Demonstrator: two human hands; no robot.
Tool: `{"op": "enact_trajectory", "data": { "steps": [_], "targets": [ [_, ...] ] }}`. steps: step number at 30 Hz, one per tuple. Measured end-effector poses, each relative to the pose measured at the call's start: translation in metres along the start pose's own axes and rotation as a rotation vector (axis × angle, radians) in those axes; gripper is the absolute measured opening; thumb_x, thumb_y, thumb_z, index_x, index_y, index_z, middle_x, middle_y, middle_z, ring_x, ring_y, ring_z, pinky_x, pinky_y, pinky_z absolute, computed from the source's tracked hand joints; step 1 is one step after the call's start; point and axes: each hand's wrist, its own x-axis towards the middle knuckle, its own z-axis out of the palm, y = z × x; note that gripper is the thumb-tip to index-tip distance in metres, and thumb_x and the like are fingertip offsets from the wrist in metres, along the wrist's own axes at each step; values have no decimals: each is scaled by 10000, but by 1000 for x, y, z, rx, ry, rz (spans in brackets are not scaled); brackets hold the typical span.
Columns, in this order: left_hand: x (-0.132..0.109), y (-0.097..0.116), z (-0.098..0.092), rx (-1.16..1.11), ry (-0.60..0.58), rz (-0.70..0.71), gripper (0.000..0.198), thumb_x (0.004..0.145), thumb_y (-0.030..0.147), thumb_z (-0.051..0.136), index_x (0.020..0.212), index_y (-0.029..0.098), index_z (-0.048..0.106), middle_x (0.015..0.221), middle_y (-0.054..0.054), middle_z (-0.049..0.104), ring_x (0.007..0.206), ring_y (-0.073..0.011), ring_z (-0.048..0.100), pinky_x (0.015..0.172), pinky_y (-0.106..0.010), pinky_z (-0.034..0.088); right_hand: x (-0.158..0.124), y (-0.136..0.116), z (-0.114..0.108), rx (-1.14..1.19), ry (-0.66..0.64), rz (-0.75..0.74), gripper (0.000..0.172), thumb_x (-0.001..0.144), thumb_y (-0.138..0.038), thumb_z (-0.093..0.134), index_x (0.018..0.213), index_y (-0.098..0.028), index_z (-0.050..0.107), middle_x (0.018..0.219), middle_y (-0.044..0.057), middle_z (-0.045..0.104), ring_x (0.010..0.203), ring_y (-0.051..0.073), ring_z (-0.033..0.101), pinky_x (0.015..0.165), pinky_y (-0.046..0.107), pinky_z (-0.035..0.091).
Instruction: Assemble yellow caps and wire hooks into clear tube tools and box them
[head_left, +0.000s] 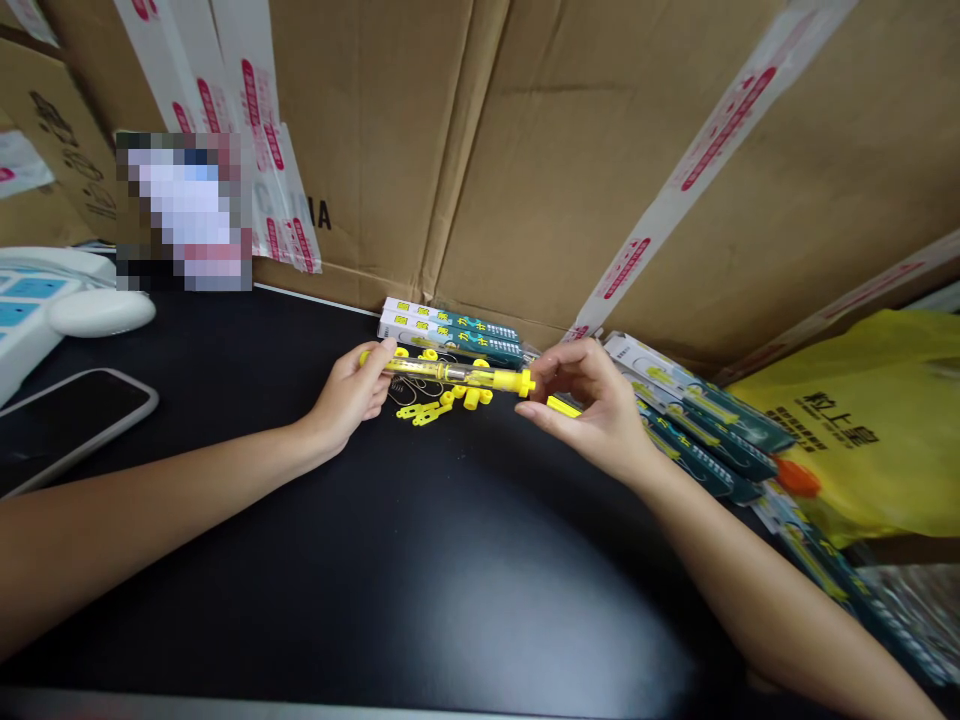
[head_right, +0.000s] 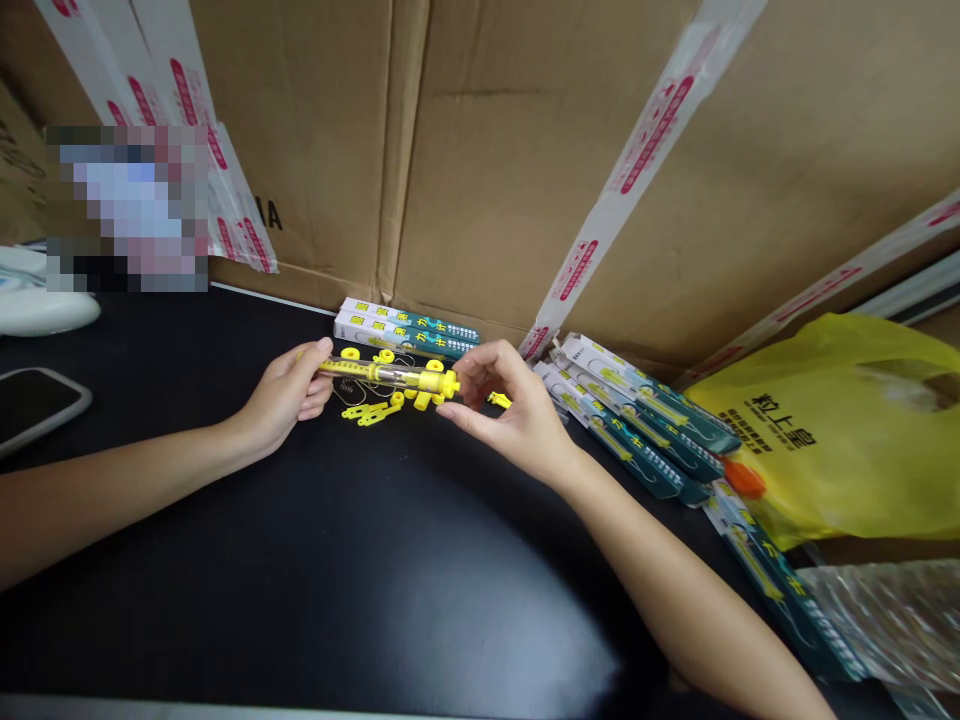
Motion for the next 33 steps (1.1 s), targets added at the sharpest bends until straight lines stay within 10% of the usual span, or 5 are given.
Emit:
{"op": "enact_trajectory", "data": {
  "steps": [5,11,17,24,33],
  "targets": [
    [2,1,-1,-42,29,-9,310,917,382,501,692,207,378,515,97,282,357,-26,228,328,-140,161,-1,26,1,83,41,-65,254,951,-459,405,1079,-252,479,851,26,570,686,163,549,611,316,486],
    [2,0,-1,-39,30,-8,329,914,393,506,681,206,370,516,94,292,360,-26,238,326,-139,169,-3,56,19,-642,-131,-127,76,882,-274,526,920,-211,545,868,85,612,783,229,580,664,346,473],
    [2,-2,-1,-1,6,3,333,912,403,507,679,203,376,516,94,291,361,-26,235,329,-138,164,-5,71,40,-760,-150,-75,130,862,-240,545,970,-177,580,959,137,644,908,285,604,727,386,503],
    [2,-4,-2,-2,5,26,325,908,407,514,686,206,388,516,94,282,361,-30,230,327,-141,161,0,70,38,-522,-121,18,26,864,-205,500,864,-190,521,828,74,583,768,218,566,678,337,467],
    [1,-4,-2,-23,-3,61,335,898,419,546,699,204,382,540,97,296,368,-22,241,326,-131,175,8,14,2,370,96,247,229,888,-392,593,813,-209,476,614,-73,414,441,66,393,421,217,389]
  ]
}}
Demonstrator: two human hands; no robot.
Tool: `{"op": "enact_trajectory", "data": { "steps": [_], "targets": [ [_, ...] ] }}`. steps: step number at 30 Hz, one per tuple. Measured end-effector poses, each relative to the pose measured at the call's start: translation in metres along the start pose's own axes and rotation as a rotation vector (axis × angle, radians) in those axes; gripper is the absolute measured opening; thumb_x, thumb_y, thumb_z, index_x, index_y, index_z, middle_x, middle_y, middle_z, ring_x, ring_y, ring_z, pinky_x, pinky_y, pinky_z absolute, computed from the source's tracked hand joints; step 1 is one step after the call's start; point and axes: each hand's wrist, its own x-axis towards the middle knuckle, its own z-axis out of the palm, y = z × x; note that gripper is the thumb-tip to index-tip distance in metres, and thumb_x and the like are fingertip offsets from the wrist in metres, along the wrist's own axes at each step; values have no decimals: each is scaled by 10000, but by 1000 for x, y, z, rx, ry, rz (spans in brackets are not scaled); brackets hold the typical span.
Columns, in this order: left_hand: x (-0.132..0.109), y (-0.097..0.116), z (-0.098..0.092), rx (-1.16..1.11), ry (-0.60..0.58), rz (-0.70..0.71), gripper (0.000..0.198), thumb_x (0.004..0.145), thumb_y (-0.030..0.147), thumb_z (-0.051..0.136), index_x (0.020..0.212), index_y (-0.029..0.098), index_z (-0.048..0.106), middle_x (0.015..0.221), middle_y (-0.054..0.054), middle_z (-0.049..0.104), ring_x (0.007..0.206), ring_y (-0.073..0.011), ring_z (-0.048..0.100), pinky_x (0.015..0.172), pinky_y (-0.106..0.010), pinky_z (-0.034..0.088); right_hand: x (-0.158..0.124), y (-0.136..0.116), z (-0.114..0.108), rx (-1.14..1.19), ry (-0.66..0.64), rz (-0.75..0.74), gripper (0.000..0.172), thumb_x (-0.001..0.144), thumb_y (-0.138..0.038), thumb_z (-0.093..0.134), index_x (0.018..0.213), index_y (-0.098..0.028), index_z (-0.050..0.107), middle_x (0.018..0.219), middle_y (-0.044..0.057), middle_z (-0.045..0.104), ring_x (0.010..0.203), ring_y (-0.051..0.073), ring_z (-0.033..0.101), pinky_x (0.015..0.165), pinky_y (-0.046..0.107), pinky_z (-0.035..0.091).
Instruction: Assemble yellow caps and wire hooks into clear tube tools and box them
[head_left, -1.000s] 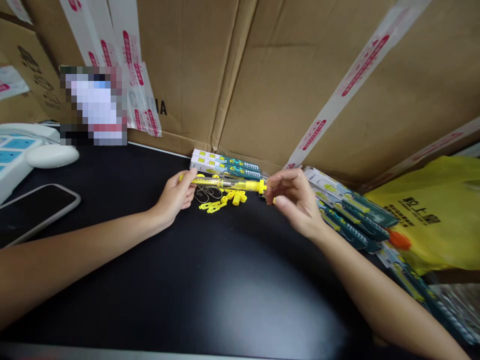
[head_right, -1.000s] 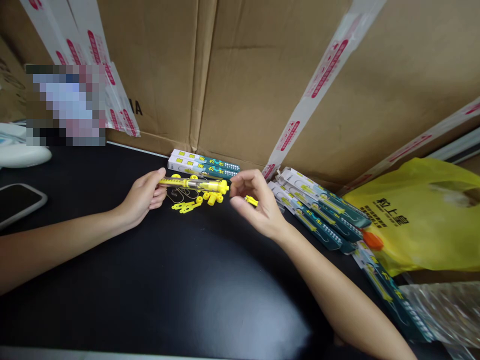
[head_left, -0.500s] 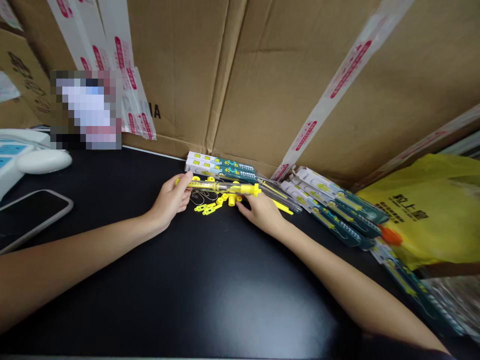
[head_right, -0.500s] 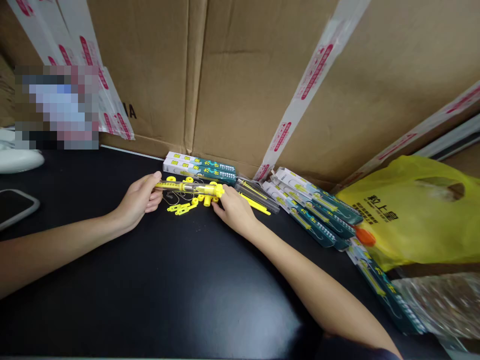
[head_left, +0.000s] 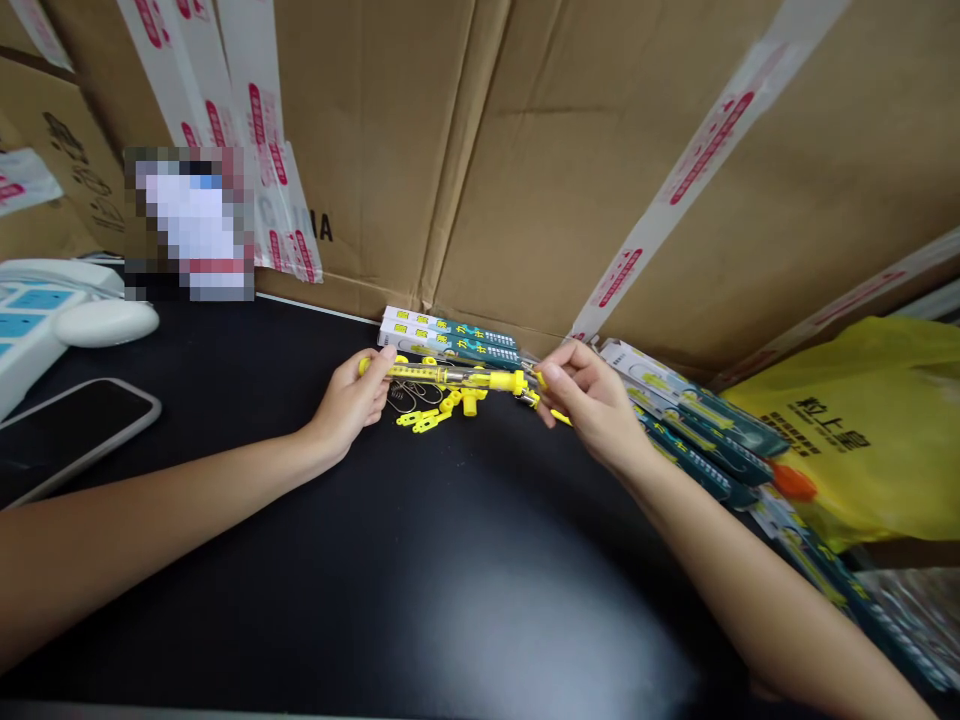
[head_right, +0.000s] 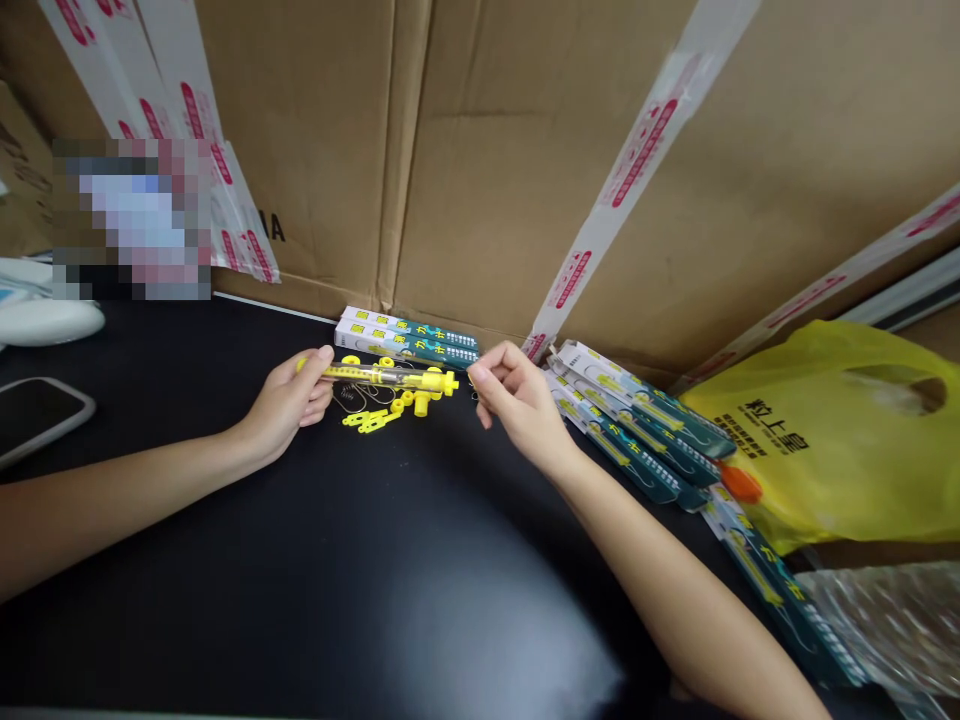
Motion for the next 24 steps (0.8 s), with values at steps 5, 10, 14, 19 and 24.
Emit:
{"op": "enact_trajectory", "data": {
  "steps": [5,10,14,19,24],
  "targets": [
    [0,0,0,-16,17,4,339,903,406,542,696,204,366,546,99,292,367,-19,246,324,-129,183,-2,-8,-1,16,-46,-5,190,857,-346,649,873,-202,526,652,-53,499,511,83,520,501,237,481],
    [0,0,1,-20,24,-1,326,926,384,506,698,201,363,550,97,280,370,-17,248,329,-129,178,-2,-8,-3,-29,-52,-33,190,836,-307,679,882,-209,524,748,-24,550,612,102,574,569,255,533],
    [0,0,2,-17,20,-8,311,934,387,489,713,202,372,558,94,282,377,-19,255,333,-130,173,-3,-11,-2,-80,-50,-69,205,813,-292,706,872,-215,525,816,-10,552,661,104,572,576,241,541],
    [0,-2,2,3,5,-10,307,933,400,484,722,204,376,567,92,290,378,-20,255,336,-136,160,-3,-15,-3,-129,-32,-74,233,793,-327,727,869,-222,533,790,-8,555,649,111,566,562,240,537],
    [0,-1,1,18,7,-12,308,926,402,494,718,206,376,564,94,284,372,-21,251,337,-137,160,-2,-16,-4,-156,-43,-73,230,795,-335,722,866,-216,538,774,-8,562,641,109,568,563,236,530]
  ]
}}
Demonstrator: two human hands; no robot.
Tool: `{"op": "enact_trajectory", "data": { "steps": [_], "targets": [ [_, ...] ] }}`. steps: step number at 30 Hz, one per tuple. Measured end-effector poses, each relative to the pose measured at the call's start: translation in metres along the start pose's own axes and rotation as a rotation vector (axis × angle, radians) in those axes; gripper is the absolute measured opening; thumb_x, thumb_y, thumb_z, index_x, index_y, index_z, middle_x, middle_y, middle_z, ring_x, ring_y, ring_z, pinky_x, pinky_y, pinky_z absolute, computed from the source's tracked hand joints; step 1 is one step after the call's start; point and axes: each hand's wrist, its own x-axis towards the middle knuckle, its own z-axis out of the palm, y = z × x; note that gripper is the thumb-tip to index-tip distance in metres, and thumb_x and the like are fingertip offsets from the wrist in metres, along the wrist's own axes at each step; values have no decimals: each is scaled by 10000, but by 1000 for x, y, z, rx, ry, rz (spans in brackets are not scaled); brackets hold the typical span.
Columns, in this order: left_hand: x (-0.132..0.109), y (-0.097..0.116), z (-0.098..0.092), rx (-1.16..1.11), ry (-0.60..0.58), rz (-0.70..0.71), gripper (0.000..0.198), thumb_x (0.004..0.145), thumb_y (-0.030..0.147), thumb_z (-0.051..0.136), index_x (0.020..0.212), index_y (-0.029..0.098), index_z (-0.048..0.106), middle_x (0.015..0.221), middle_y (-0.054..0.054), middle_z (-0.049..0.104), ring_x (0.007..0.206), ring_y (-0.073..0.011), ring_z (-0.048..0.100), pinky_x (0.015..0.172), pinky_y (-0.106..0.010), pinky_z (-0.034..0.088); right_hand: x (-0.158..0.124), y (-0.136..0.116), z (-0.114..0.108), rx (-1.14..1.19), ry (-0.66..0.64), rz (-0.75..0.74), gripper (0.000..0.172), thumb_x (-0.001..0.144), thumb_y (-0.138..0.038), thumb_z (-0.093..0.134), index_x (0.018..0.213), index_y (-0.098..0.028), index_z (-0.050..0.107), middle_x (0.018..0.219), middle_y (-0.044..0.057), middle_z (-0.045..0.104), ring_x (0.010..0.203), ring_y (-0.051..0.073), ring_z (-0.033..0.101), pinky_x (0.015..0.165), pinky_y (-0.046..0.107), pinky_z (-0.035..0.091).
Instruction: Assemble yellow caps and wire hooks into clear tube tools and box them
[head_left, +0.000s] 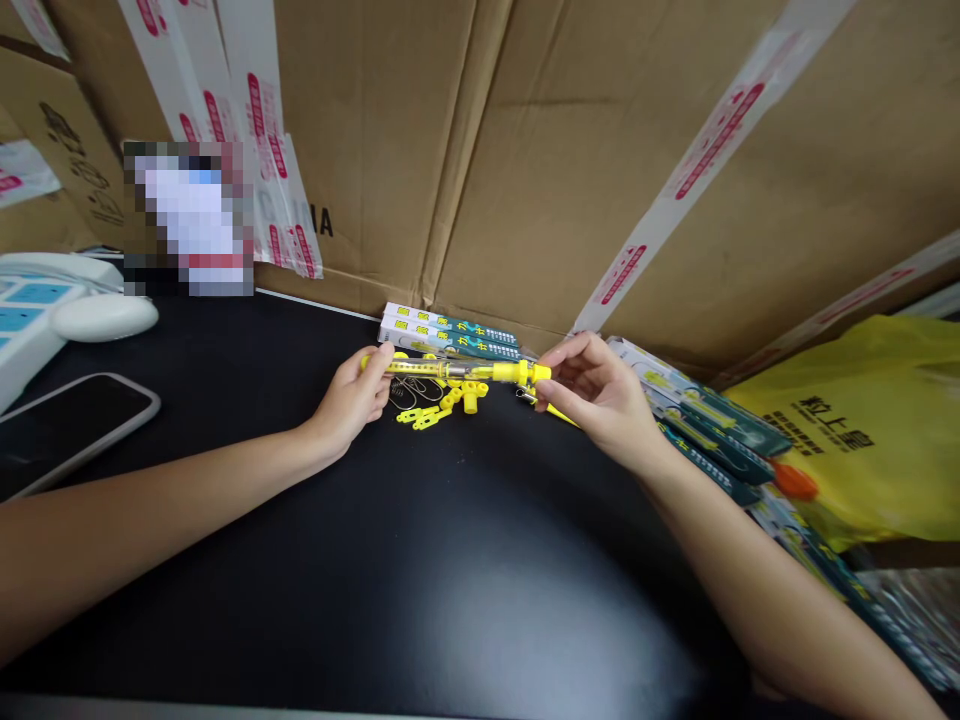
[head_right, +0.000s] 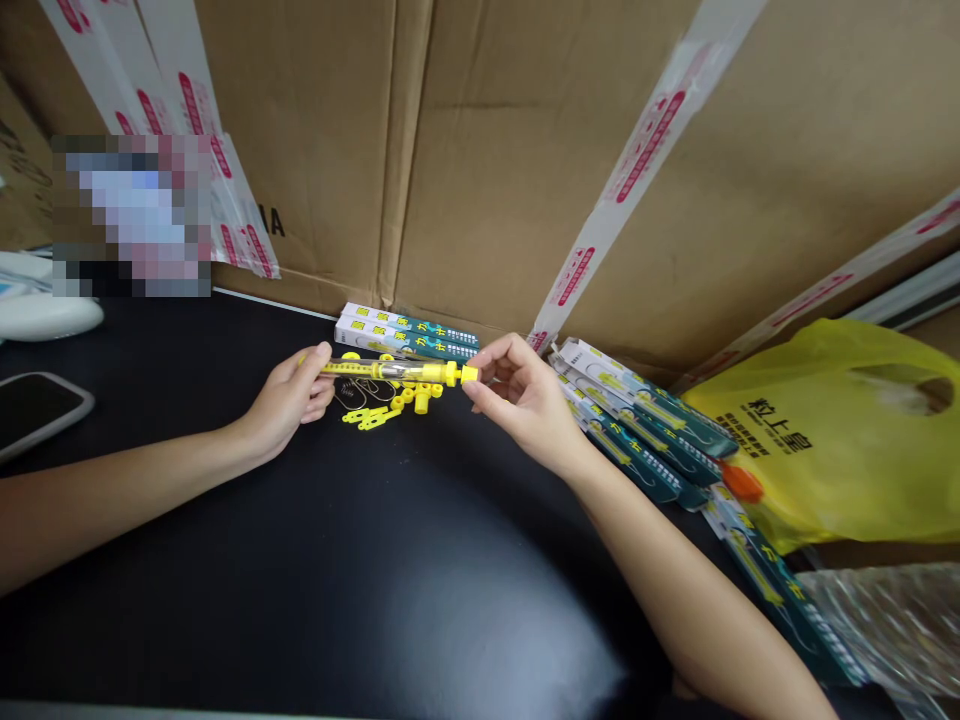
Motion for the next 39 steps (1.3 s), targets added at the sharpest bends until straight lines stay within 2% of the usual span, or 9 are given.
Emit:
{"op": "enact_trajectory", "data": {
  "steps": [15,24,31,39],
  "targets": [
    [0,0,0,13,0,-2,320,909,429,518,722,211,375,557,98,273,370,-26,250,340,-137,173,-1,3,0,-38,-39,35,263,794,-382,718,873,-216,531,793,-2,568,637,106,561,564,235,521],
    [0,1,0,17,-1,9,314,920,413,501,717,209,374,560,95,271,372,-26,250,336,-137,168,0,5,1,-52,-23,56,252,809,-396,702,832,-197,549,733,-10,576,569,91,540,482,213,486],
    [-1,0,0,32,-15,11,314,919,416,499,719,212,371,566,95,288,374,-27,256,339,-138,177,-1,9,2,-141,-25,68,285,887,-458,584,790,-198,522,631,-27,528,499,89,474,436,212,414],
    [-1,0,0,40,-10,8,315,914,419,509,720,209,377,568,93,290,373,-25,262,338,-137,181,-6,17,7,-287,-48,39,408,979,-483,376,702,-202,478,616,-16,474,514,99,443,469,237,357]
  ]
}}
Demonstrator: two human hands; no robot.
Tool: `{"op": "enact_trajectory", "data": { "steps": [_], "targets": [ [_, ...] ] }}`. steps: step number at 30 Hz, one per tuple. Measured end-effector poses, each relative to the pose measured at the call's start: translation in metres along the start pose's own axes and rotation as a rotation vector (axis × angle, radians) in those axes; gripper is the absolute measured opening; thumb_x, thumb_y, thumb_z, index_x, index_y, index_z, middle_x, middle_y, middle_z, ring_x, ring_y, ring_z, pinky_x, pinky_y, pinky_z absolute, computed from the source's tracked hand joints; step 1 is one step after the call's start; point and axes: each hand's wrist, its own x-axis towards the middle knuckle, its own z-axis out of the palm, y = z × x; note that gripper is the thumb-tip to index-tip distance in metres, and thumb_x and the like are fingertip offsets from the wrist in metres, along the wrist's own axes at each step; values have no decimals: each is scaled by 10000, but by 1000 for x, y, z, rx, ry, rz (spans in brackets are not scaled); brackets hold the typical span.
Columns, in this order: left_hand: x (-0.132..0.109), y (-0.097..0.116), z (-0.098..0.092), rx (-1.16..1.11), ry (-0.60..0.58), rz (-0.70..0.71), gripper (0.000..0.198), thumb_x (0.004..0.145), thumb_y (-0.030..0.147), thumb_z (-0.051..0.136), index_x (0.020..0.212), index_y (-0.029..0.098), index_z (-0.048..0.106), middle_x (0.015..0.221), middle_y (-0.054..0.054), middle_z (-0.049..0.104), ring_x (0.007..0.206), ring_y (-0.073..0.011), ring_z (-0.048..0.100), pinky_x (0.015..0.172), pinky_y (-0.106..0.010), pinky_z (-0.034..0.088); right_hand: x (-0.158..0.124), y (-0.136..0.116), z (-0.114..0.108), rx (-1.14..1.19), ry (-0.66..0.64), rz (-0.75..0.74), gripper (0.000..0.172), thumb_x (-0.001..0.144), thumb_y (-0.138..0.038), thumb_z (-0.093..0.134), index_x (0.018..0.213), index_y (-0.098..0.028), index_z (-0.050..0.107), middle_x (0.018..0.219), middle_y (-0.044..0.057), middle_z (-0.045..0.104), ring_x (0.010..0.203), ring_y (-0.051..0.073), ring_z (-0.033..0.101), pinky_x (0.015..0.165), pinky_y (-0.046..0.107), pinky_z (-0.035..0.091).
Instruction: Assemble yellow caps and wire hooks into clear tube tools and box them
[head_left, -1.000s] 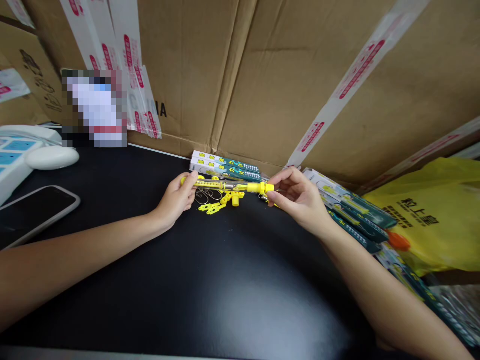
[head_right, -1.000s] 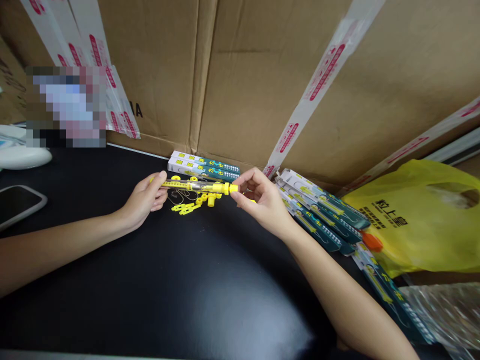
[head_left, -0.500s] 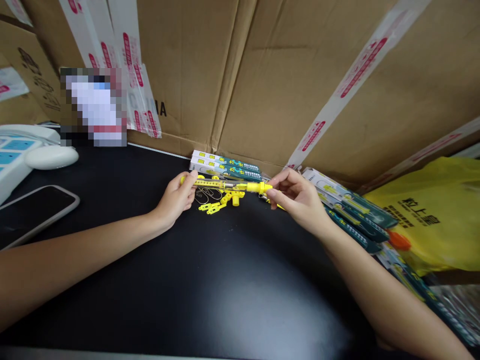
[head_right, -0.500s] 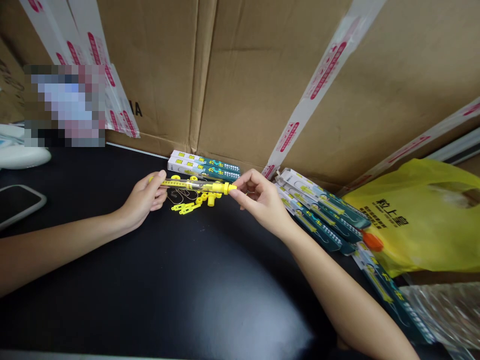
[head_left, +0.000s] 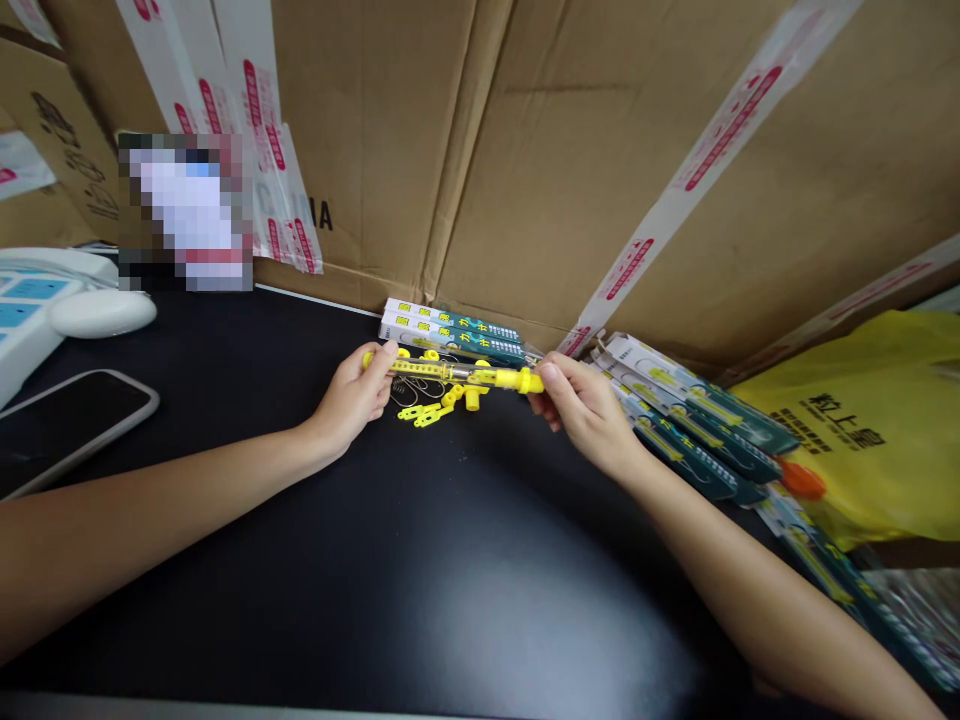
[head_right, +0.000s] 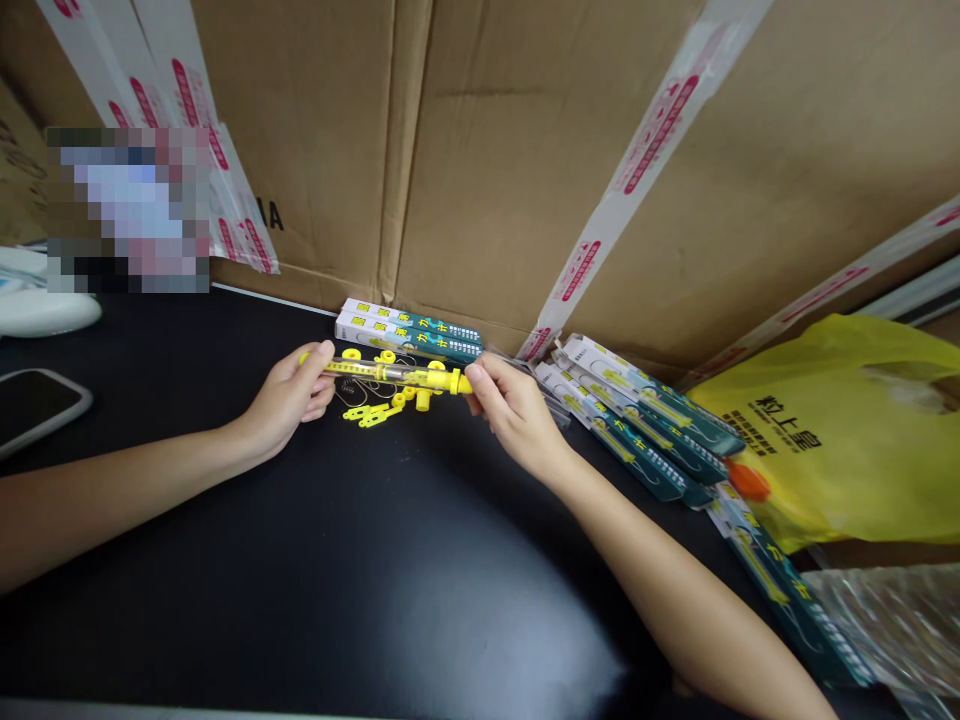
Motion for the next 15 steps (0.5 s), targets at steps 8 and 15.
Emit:
{"op": "enact_trajectory", "data": {
  "steps": [8,15],
  "targets": [
    [0,1,1,-20,9,-2,321,916,414,510,712,209,370,568,93,289,376,-26,259,339,-139,174,-1,-3,-1,110,-44,20,231,936,-452,501,920,-224,470,681,-33,524,539,99,462,487,224,377],
    [1,-1,-1,-5,0,-11,321,908,433,517,721,213,376,562,95,292,374,-28,260,335,-135,179,0,-2,-1,-4,-78,24,407,979,-492,357,725,-199,481,637,-9,505,523,96,460,465,222,373]
  ]
}}
